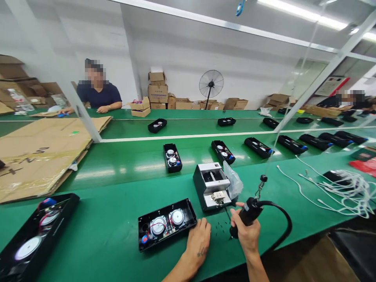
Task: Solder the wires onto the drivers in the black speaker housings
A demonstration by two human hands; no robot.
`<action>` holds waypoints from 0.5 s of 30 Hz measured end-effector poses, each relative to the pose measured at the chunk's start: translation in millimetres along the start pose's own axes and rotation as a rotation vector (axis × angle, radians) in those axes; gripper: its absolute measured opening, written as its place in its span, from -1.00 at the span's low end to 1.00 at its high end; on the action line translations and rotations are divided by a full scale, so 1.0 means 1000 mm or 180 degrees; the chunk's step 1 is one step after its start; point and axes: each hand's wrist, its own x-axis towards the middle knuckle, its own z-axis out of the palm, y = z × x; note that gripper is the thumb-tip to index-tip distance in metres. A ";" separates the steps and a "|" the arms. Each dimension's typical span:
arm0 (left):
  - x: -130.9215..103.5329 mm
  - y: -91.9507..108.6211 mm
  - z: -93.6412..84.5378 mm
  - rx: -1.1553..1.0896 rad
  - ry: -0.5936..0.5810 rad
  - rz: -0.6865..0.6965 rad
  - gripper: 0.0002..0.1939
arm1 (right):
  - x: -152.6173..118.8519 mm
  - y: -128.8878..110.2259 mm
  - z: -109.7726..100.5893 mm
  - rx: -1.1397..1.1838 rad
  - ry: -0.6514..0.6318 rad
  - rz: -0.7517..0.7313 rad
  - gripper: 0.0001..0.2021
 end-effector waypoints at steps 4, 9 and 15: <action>-0.014 0.000 0.001 -0.0731 0.0095 0.0107 -0.79 | -0.001 -0.002 -0.003 -0.0150 0.0030 0.0071 -0.49; -0.041 -0.001 0.008 -0.1935 0.0468 -0.0089 -0.81 | -0.012 -0.020 -0.004 0.0502 -0.0001 0.0229 -0.53; -0.049 -0.009 0.020 -0.3087 0.0588 -0.0672 -0.72 | -0.026 -0.056 0.011 0.1380 0.0077 0.0504 -0.69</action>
